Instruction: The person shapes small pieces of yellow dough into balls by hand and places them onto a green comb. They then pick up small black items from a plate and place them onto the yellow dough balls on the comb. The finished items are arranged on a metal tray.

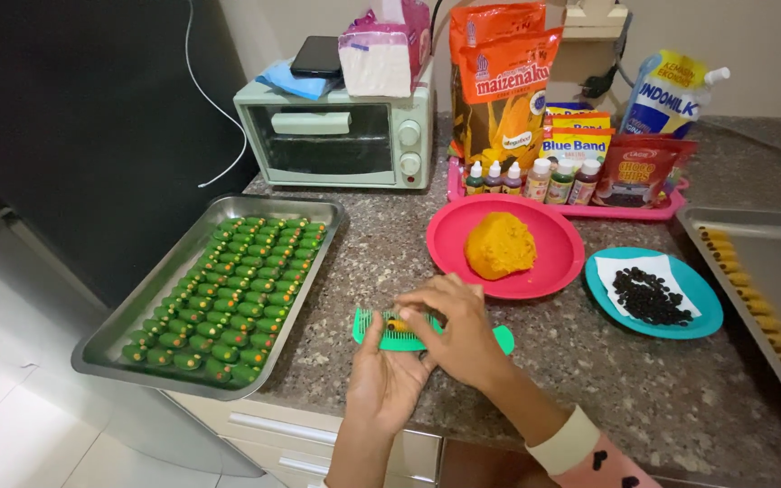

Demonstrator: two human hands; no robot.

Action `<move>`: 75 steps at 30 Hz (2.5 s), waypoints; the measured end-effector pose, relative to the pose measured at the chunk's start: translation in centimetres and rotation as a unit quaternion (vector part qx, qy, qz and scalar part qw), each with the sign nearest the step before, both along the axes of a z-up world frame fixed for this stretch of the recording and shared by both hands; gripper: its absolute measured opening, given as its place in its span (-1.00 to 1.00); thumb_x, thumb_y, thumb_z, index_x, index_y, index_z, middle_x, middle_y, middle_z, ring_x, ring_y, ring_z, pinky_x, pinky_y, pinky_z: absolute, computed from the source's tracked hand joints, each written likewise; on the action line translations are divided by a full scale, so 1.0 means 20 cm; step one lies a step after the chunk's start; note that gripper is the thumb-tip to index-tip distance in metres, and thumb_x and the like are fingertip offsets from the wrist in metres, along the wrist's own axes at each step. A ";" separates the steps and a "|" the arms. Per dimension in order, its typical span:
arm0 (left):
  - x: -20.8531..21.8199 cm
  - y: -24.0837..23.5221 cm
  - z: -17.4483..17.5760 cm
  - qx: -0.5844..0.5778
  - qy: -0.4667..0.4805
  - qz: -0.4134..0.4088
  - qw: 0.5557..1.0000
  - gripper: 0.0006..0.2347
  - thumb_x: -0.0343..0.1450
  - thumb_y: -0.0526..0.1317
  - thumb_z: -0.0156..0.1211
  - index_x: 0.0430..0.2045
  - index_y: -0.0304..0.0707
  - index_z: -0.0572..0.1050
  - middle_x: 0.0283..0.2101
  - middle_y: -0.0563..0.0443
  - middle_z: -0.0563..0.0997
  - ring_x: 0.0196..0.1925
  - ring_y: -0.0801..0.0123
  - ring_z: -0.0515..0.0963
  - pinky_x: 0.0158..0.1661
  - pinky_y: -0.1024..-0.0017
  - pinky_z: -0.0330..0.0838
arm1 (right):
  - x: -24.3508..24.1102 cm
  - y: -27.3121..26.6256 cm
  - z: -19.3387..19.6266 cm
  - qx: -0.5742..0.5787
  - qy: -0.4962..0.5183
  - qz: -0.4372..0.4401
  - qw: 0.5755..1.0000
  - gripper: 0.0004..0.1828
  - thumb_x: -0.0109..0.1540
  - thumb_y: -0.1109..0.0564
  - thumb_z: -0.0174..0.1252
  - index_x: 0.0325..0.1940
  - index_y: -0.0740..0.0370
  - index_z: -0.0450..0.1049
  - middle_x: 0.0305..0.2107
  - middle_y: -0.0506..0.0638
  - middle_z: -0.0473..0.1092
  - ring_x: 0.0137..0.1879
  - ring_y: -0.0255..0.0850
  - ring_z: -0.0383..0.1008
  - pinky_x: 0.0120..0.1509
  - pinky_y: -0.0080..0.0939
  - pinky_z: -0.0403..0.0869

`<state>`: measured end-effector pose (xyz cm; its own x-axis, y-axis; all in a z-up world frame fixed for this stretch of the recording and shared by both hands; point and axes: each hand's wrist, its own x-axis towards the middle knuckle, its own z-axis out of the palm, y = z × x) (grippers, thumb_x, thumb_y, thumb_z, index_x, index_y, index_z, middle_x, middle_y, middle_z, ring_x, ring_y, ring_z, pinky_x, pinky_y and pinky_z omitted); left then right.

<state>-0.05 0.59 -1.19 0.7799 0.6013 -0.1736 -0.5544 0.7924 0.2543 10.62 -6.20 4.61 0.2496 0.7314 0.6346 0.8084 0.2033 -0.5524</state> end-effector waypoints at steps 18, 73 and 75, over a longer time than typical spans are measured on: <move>-0.02 0.08 -0.10 0.013 -0.132 -0.061 0.989 -0.63 0.48 -0.09 0.16 0.09 -0.34 0.42 0.06 -0.14 0.53 -0.08 0.40 0.51 -0.06 0.52 0.50 | 0.03 -0.04 -0.15 0.020 -0.049 -0.027 0.998 -0.90 0.19 -0.02 0.27 -0.21 -0.12 0.58 -0.31 -0.17 0.43 -0.08 -0.10 0.39 -0.07 0.06 0.12; -0.01 -0.13 0.30 0.166 0.032 -0.003 0.986 -0.41 0.35 -0.06 0.27 0.20 -0.49 0.28 0.37 -0.44 0.38 0.42 -0.33 0.33 0.36 -0.26 0.16 | 0.87 -1.22 0.43 0.051 -0.096 -0.265 0.958 -0.80 0.30 0.20 0.15 -0.04 0.24 0.60 -0.16 0.02 0.58 -0.04 -0.13 0.54 0.14 -0.13 0.40; -0.01 -0.22 0.45 0.134 0.204 0.039 0.969 -0.37 0.27 0.04 -0.23 0.22 -0.35 0.18 0.42 -0.30 0.33 0.50 -0.17 0.30 0.49 -0.17 0.09 | 0.80 -1.03 0.41 0.058 -0.082 -0.221 0.970 -0.75 0.32 0.14 0.13 0.03 0.25 0.60 -0.05 0.07 0.58 0.08 -0.08 0.57 0.22 -0.10 0.42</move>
<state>-0.17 -3.73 7.84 0.6294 0.7220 -0.2874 -0.4192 0.6269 0.6567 26.59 -26.72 12.84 0.4119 0.4976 0.7634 0.9056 -0.1302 -0.4037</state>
